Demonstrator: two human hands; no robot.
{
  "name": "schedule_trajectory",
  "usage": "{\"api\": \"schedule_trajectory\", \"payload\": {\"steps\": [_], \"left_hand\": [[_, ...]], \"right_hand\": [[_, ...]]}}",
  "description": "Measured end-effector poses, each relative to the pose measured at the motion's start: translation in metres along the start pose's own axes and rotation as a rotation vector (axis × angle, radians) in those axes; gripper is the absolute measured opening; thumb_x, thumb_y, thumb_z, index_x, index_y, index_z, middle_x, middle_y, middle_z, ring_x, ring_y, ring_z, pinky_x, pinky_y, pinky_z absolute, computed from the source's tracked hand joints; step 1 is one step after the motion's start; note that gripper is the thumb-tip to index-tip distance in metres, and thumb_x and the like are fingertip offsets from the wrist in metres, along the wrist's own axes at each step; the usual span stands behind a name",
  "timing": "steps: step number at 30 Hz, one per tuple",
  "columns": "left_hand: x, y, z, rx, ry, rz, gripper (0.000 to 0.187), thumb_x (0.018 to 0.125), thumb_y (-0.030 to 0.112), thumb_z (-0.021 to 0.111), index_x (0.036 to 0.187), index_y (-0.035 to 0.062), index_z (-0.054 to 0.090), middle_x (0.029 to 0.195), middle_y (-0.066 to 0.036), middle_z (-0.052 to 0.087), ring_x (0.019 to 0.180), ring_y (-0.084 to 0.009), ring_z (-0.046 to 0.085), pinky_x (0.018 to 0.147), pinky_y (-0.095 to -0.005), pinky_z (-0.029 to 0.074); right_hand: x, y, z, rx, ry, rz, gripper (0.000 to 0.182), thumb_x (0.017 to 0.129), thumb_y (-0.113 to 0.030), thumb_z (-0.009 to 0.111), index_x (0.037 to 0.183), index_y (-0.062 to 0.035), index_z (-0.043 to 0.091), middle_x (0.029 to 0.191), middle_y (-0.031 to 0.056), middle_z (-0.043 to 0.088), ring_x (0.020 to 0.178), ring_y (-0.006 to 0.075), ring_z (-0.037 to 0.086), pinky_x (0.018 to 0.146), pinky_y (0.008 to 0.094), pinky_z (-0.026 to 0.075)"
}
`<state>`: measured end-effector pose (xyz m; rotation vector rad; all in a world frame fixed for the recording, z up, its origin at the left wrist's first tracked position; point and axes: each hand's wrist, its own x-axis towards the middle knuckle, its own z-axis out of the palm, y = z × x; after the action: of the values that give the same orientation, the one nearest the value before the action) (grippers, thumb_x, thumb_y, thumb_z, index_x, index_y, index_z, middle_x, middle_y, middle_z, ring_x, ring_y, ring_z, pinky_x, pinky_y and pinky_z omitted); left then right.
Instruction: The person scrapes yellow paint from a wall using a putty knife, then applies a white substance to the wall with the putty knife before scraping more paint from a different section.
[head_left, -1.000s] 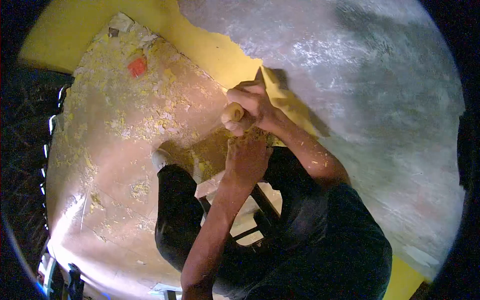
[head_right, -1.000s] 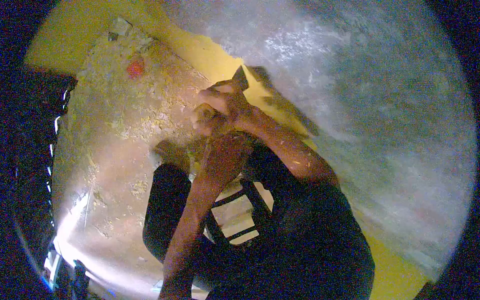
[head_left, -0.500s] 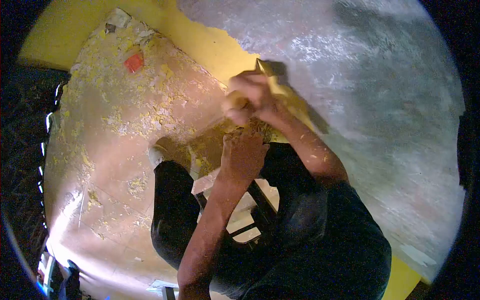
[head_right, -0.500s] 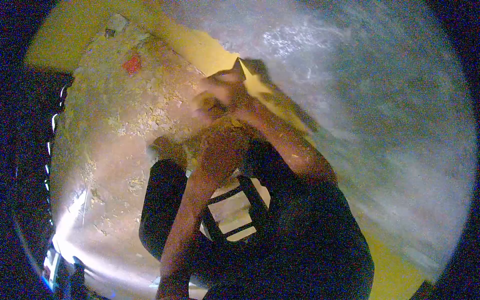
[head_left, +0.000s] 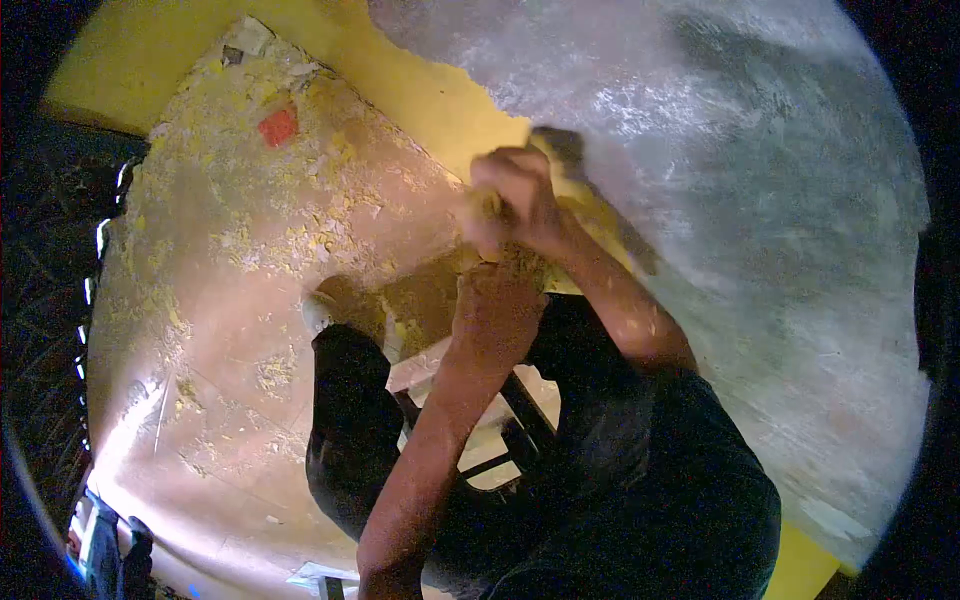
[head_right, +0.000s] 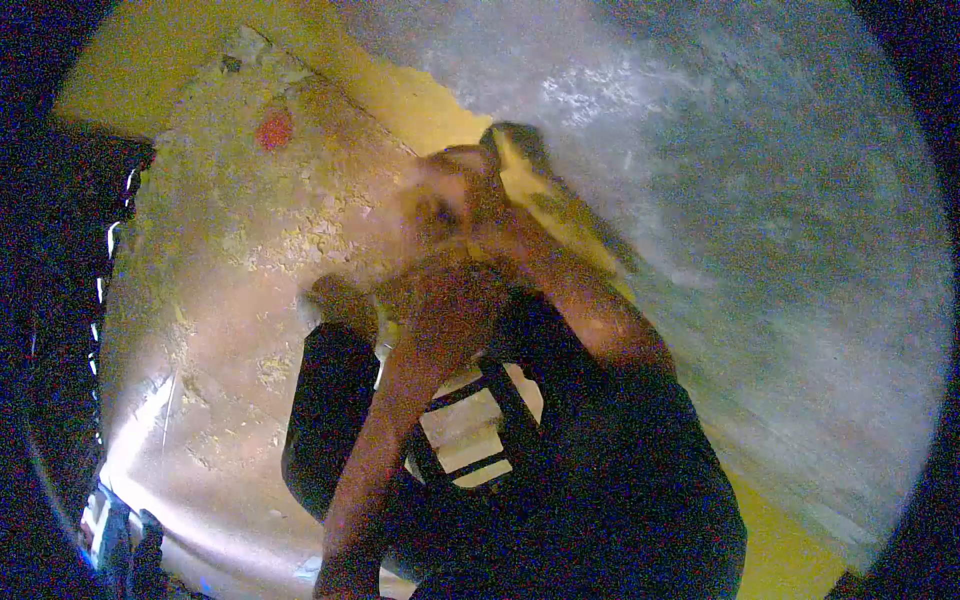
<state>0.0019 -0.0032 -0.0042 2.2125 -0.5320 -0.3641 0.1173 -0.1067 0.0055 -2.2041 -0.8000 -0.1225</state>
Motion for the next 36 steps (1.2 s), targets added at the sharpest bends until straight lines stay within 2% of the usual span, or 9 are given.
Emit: {"api": "schedule_trajectory", "payload": {"steps": [4, 10, 12, 16, 21, 24, 26, 32, 36], "left_hand": [[-0.007, 0.001, 0.0, 0.096, 0.014, 0.008, 0.034, 0.081, 0.03, 0.066, 0.106, 0.0077, 0.064, 0.108, -0.015, 0.062, 0.105, -0.0328, 0.058, 0.085, -0.0489, 0.046], [-0.005, 0.007, 0.0, 0.185, -0.084, -0.043, 0.038, 0.083, 0.034, 0.064, 0.11, 0.0076, 0.063, 0.109, -0.014, 0.061, 0.102, -0.0323, 0.059, 0.085, -0.0485, 0.046], [-0.008, 0.003, -0.002, 0.145, -0.091, -0.065, 0.038, 0.083, 0.033, 0.064, 0.111, 0.0074, 0.062, 0.109, -0.015, 0.061, 0.102, -0.0331, 0.059, 0.086, -0.0493, 0.046], [-0.002, 0.004, -0.011, -0.017, -0.012, -0.05, 0.038, 0.085, 0.033, 0.063, 0.109, 0.004, 0.062, 0.106, -0.017, 0.062, 0.102, -0.0356, 0.059, 0.086, -0.0515, 0.045], [-0.002, 0.004, -0.008, -0.034, 0.111, 0.029, 0.037, 0.085, 0.034, 0.062, 0.104, 0.0013, 0.063, 0.1, -0.017, 0.064, 0.097, -0.0374, 0.061, 0.086, -0.0526, 0.045], [0.003, 0.01, -0.011, 0.106, -0.334, -0.127, 0.035, 0.084, 0.034, 0.063, 0.1, 0.0024, 0.064, 0.102, -0.017, 0.064, 0.097, -0.0379, 0.06, 0.089, -0.054, 0.043], [-0.004, 0.001, 0.004, 0.103, 0.169, 0.042, 0.033, 0.083, 0.035, 0.064, 0.095, 0.0034, 0.066, 0.096, -0.016, 0.065, 0.093, -0.0362, 0.062, 0.086, -0.0523, 0.044], [-0.007, 0.006, -0.001, 0.27, 0.388, 0.096, 0.034, 0.08, 0.037, 0.066, 0.091, 0.005, 0.067, 0.079, -0.011, 0.065, 0.08, -0.0289, 0.064, 0.077, -0.0401, 0.047], [-0.007, 0.004, -0.01, 0.199, -0.019, 0.001, 0.033, 0.081, 0.038, 0.066, 0.093, 0.0076, 0.066, 0.079, -0.009, 0.065, 0.08, -0.0267, 0.064, 0.076, -0.0387, 0.047]], "right_hand": [[-0.009, 0.012, 0.029, -0.028, 0.164, -0.334, 0.026, 0.065, -0.024, 0.072, 0.067, -0.0064, 0.053, 0.057, 0.0065, 0.046, 0.054, 0.0236, 0.053, 0.048, 0.0342, 0.039], [-0.028, 0.028, 0.022, -0.079, -0.032, 0.065, 0.02, 0.071, -0.017, 0.065, 0.067, -0.0048, 0.05, 0.06, 0.0077, 0.046, 0.055, 0.0243, 0.052, 0.048, 0.0348, 0.039], [-0.039, 0.037, 0.048, 0.564, -0.062, 0.558, 0.016, 0.082, -0.022, 0.066, 0.079, -0.0062, 0.065, 0.074, 0.0072, 0.066, 0.067, 0.0213, 0.063, 0.061, 0.0365, 0.05], [-0.008, 0.01, -0.011, -0.02, -0.1, -0.03, 0.021, 0.065, -0.016, 0.071, 0.07, -0.0069, 0.053, 0.063, 0.0075, 0.049, 0.058, 0.0247, 0.055, 0.051, 0.035, 0.041], [-0.036, 0.033, 0.043, 0.237, -0.001, 0.181, 0.018, 0.082, -0.025, 0.065, 0.088, -0.0088, 0.068, 0.069, 0.0125, 0.063, 0.059, 0.0311, 0.06, 0.056, 0.0398, 0.047], [-0.022, 0.058, 0.011, 0.059, -0.098, -0.004, 0.014, 0.074, -0.018, 0.066, 0.076, -0.006, 0.059, 0.064, 0.0099, 0.054, 0.058, 0.0289, 0.057, 0.052, 0.037, 0.044], [-0.02, 0.05, 0.005, -0.041, -0.13, -0.088, 0.015, 0.071, -0.014, 0.067, 0.07, -0.0046, 0.055, 0.062, 0.0086, 0.049, 0.057, 0.0278, 0.055, 0.05, 0.0356, 0.042], [-0.007, 0.009, 0.019, 0.056, 0.024, -0.085, 0.019, 0.072, -0.014, 0.064, 0.069, -0.0039, 0.048, 0.058, 0.0084, 0.041, 0.053, 0.0263, 0.05, 0.048, 0.0368, 0.039], [0.002, -0.016, 0.002, -0.071, 0.016, -0.115, 0.021, 0.072, -0.013, 0.063, 0.066, -0.0044, 0.046, 0.057, 0.0077, 0.037, 0.051, 0.0236, 0.047, 0.047, 0.0364, 0.037]]}}
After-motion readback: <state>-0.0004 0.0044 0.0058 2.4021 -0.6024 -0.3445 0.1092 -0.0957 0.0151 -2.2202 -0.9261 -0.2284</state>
